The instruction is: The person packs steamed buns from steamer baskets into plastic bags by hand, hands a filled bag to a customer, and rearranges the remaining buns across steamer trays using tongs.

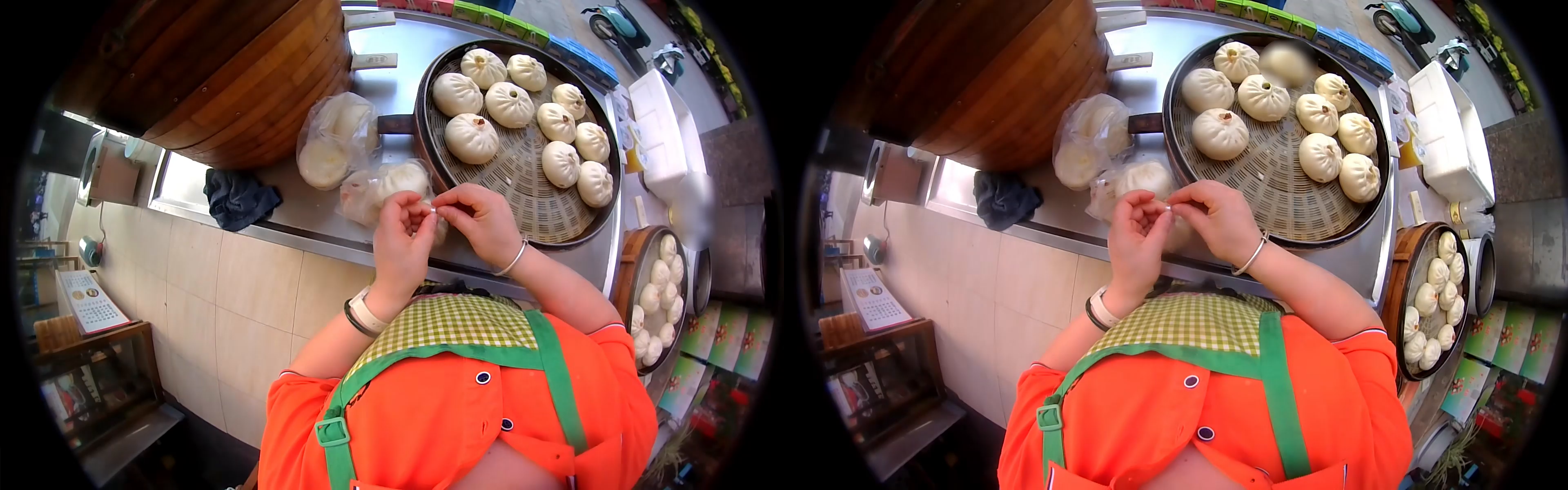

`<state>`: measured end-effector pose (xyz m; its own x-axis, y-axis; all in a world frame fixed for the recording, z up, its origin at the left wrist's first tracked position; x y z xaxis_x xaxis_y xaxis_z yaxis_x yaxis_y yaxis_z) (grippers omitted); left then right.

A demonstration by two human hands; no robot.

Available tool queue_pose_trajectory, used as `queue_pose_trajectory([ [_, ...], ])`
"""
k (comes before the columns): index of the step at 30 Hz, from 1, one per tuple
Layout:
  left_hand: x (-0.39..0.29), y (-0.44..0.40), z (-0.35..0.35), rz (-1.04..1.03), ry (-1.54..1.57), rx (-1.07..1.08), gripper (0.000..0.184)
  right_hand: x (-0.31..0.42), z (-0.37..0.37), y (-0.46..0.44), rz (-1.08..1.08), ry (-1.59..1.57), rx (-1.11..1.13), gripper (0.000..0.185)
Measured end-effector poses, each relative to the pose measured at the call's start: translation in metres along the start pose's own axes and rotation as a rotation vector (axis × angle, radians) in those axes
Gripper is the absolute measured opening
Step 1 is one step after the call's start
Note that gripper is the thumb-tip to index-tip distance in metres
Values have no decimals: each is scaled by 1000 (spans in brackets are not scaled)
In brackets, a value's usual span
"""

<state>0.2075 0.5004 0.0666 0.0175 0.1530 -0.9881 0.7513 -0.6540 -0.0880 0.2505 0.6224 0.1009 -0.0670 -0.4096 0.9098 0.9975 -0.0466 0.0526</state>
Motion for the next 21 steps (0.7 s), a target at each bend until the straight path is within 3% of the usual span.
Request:
queue_pose_trajectory([
  [2,-2,0,0,-18,22,-6,26,2,2,0,20,49,14,15],
  [4,-14,1,0,-91,-296,12,26,0,0,-3,-23,171,90,17],
  [5,-15,2,0,-88,-297,16,26,2,5,-3,-25,168,88,17],
  [8,-28,0,3,-144,-441,18,23,-22,-9,-7,-285,-321,455,17],
  [9,-33,-2,1,-163,-532,70,21,-26,-9,-8,-287,-325,451,17],
  [11,-34,-2,-2,-183,-621,121,18,-32,-21,-4,-383,-898,506,14],
  [12,-37,-1,-4,-256,-702,121,13,-32,-21,-3,-398,-936,500,14],
  [16,-48,3,-12,-376,-842,102,12,-35,-22,-4,-415,-913,462,14],
  [19,-51,2,-13,-408,-957,126,11,-25,-13,-5,-344,-703,399,12],
  [20,-54,3,-11,-408,-956,129,11,-20,-5,-6,-324,-484,370,13],
  [21,-44,-1,-1,-186,-800,150,9,-17,3,-6,-302,-266,339,14],
])
Point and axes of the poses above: each hand's wrist, its own y-axis away from the middle knuckle, its own z-axis out of the back of the hand, x = y × z, the point moved 7 cm from there along -y, towards the middle knuckle, and after that the axes turned 15 degrees about x, right-handed, at the moved point
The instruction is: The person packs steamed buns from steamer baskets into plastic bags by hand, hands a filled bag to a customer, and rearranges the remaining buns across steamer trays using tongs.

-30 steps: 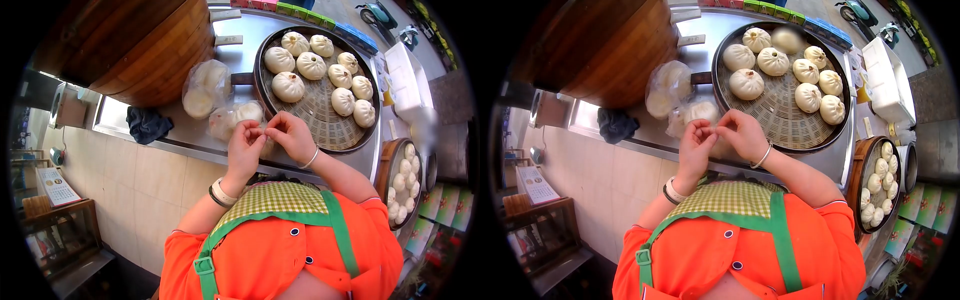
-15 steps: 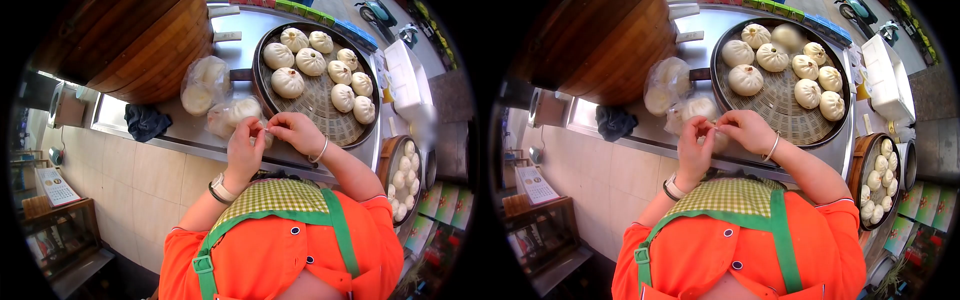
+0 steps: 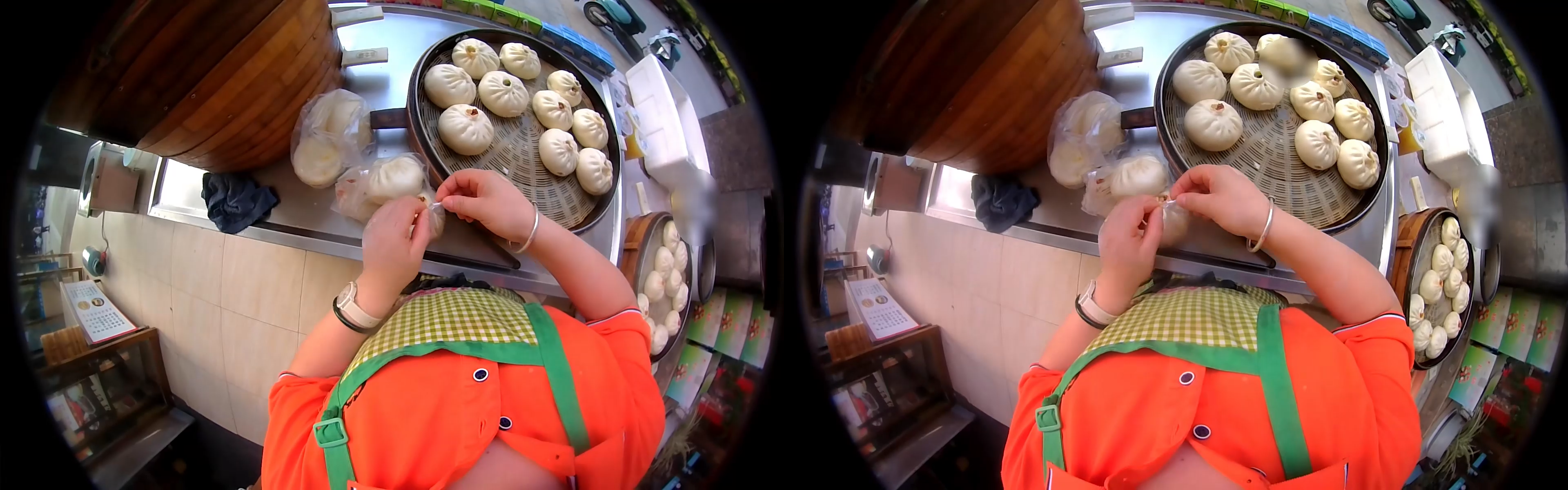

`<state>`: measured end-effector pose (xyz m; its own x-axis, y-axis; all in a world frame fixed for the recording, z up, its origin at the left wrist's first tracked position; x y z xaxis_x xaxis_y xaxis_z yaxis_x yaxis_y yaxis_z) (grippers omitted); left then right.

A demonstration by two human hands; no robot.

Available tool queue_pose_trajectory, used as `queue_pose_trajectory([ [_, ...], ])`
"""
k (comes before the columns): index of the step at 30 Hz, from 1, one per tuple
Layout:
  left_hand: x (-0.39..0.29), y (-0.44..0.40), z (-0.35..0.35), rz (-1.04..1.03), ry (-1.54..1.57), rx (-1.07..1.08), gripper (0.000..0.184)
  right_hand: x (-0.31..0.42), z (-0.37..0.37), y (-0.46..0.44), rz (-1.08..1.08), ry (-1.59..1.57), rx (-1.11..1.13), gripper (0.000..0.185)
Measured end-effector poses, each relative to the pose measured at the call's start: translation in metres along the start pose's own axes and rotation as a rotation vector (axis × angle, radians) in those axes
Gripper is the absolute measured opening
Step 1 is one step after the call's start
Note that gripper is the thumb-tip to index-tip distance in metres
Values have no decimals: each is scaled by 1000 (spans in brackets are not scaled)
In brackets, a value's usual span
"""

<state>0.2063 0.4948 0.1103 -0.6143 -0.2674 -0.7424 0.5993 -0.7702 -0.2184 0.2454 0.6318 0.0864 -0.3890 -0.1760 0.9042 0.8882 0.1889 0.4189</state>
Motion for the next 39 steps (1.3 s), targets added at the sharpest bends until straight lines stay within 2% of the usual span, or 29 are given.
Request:
queue_pose_trajectory([
  [1,15,1,-5,181,178,81,7,-1,1,2,0,-1,-2,14],
  [2,16,0,-5,180,178,82,7,2,2,4,57,82,6,16],
  [4,32,7,-26,359,787,194,8,5,0,6,109,156,15,18],
  [7,24,6,-24,364,785,240,10,13,0,2,118,342,10,23],
  [9,28,6,-26,388,873,266,11,19,-8,-1,177,435,99,25],
  [10,31,7,-29,414,962,290,11,19,-8,-3,180,437,101,25],
  [14,33,7,-29,420,987,271,11,23,-8,-11,139,628,132,21],
  [17,30,7,-32,503,979,315,11,30,-4,-12,119,778,124,19],
  [18,29,7,-35,520,1086,330,11,32,-3,-13,118,827,120,18],
  [22,30,7,-40,562,1362,353,9,33,-4,-16,222,826,178,17],
  [24,35,7,-39,525,1387,367,8,24,-7,-21,115,602,323,17],
  [30,41,16,-43,445,1543,355,7,28,-12,-26,79,722,471,16],
  [31,41,16,-42,434,1620,315,6,28,-10,-26,79,718,471,16],
  [34,41,20,-38,498,1592,306,7,27,-10,-28,97,811,490,14],
  [39,45,22,-39,466,1589,328,6,32,-2,-23,154,791,347,11],
])
Point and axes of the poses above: each hand's wrist, its own y-axis away from the middle knuckle, its own z-axis out of the back of the hand, x = y × z, the point moved 7 cm from there along -y, towards the middle knuckle, and after that the axes turned 15 degrees about x, right-handed, at the moved point
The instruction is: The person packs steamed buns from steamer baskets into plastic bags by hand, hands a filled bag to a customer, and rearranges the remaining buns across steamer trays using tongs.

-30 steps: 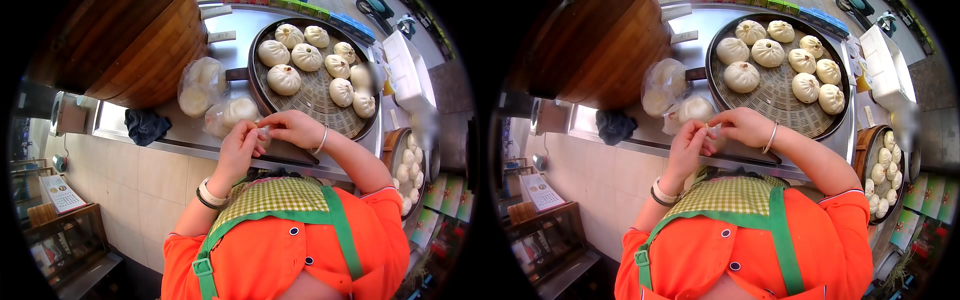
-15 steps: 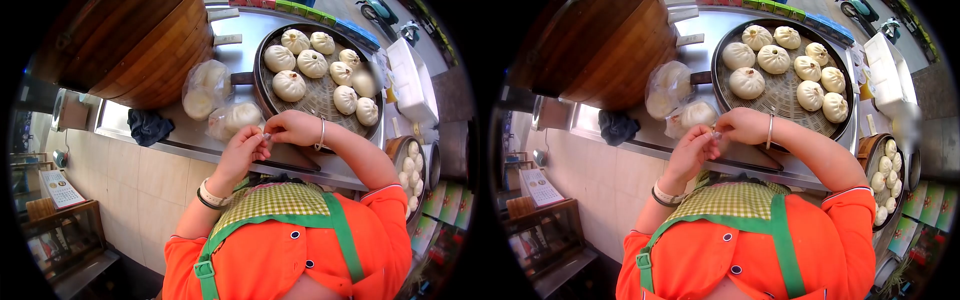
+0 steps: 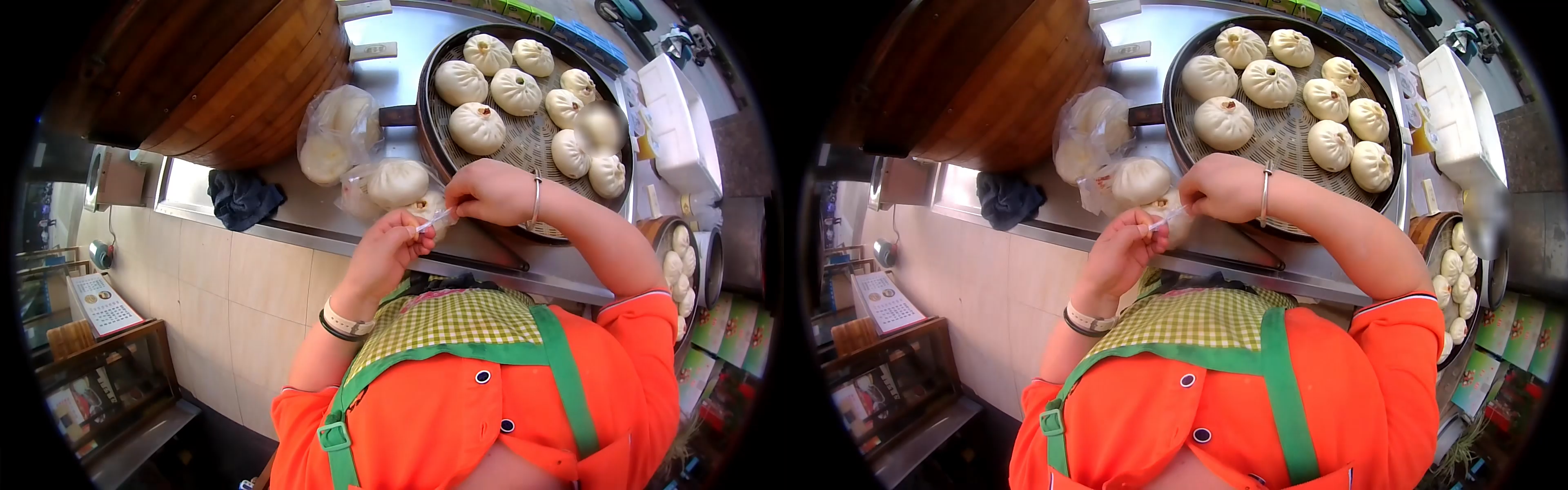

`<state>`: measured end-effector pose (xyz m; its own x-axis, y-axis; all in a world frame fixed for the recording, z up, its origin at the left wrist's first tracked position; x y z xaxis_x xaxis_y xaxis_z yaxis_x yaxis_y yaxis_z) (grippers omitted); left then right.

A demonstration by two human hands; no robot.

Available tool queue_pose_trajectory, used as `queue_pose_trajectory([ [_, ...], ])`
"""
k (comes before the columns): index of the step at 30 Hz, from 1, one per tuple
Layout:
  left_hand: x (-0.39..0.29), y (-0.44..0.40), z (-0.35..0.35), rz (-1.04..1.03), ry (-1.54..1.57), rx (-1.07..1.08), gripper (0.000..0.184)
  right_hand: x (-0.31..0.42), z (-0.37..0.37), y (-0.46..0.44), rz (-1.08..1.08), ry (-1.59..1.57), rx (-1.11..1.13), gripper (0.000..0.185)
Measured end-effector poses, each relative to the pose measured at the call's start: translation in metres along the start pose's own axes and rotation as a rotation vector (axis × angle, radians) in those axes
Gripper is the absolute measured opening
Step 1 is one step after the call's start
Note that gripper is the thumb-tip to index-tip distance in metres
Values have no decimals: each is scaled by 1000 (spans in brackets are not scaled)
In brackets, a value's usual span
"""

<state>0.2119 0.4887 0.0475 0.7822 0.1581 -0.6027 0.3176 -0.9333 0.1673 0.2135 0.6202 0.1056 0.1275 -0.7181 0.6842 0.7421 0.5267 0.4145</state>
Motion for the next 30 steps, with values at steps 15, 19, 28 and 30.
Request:
queue_pose_trajectory([
  [15,-47,26,-31,-271,-1043,-187,15,38,-13,11,136,182,-338,12],
  [19,-90,42,-50,-702,-1676,-607,25,43,-18,14,195,484,-538,10],
  [28,-74,15,-49,-446,-1582,-202,19,48,1,-5,299,160,-659,30],
  [30,-90,22,-39,-520,-1587,-275,21,28,-4,-10,174,-84,-473,22],
])
Point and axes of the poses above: each hand's wrist, its own y-axis away from the middle knuckle, its own z-axis out of the back of the hand, x = y × z, the point moved 7 cm from there along -y, towards the middle knuckle, and after that the axes turned 15 degrees about x, right-handed, at the moved point
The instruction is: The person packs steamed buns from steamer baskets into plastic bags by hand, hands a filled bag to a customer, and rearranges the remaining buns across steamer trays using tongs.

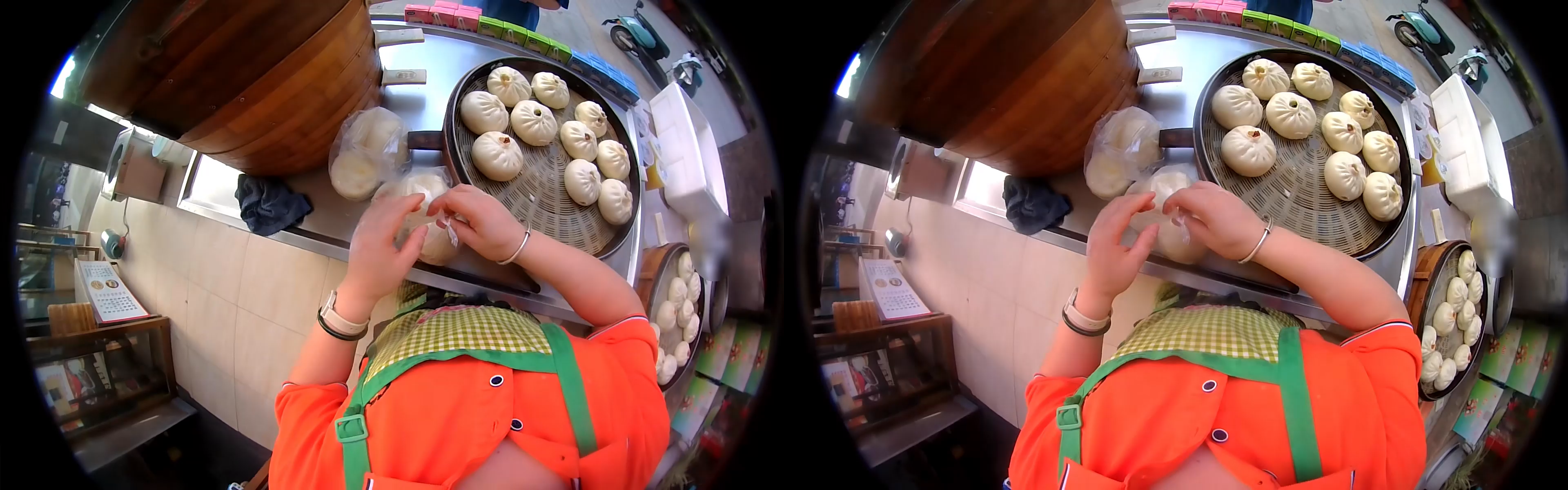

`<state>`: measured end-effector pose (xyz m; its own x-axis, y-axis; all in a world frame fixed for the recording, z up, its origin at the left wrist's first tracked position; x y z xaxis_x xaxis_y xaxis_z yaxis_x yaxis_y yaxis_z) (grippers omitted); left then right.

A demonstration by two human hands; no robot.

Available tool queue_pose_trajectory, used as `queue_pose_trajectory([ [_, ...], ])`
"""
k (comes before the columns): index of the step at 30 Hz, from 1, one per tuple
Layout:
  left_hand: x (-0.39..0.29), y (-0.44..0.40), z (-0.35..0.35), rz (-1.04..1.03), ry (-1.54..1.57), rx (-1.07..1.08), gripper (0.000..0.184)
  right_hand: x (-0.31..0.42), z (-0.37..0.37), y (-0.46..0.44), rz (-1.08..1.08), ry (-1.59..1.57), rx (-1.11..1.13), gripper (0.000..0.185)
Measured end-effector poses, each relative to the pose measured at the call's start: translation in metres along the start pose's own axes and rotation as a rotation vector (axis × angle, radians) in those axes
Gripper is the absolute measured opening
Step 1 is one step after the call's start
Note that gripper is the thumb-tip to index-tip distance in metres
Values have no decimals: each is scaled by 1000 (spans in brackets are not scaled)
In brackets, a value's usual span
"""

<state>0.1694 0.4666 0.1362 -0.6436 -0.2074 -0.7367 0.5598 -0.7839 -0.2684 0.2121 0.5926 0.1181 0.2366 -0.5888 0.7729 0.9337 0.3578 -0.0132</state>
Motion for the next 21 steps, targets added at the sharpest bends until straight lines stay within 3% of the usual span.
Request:
queue_pose_trajectory([
  [3,51,-16,34,148,44,-219,29,10,-6,5,110,71,69,13],
  [5,79,-38,36,105,-405,-244,38,20,-5,10,132,100,76,9],
  [6,86,-44,34,103,-407,-252,38,23,-5,12,117,116,86,9],
  [8,109,-51,22,384,-564,-154,45,25,-4,18,87,155,102,9],
  [12,112,-43,7,196,-481,-84,44,24,2,34,39,80,47,10],
  [14,113,-38,-5,360,-527,11,37,24,2,38,27,70,50,9],
  [15,119,-38,-10,359,-529,12,37,24,2,38,21,70,57,9],
  [17,121,-39,-22,183,-823,-81,36,24,2,37,22,75,45,8],
  [21,120,-41,-14,112,-680,-113,39,24,3,36,32,90,21,9],
])
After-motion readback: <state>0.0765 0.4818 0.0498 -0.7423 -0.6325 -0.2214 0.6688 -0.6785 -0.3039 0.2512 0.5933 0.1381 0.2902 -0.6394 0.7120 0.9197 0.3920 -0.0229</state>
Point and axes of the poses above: each hand's wrist, its own y-axis away from the middle knuckle, its own z-axis out of the back of the hand, x = y × z, the point moved 7 cm from there along -y, towards the middle knuckle, and after that the axes turned 15 degrees about x, right-handed, at the moved point
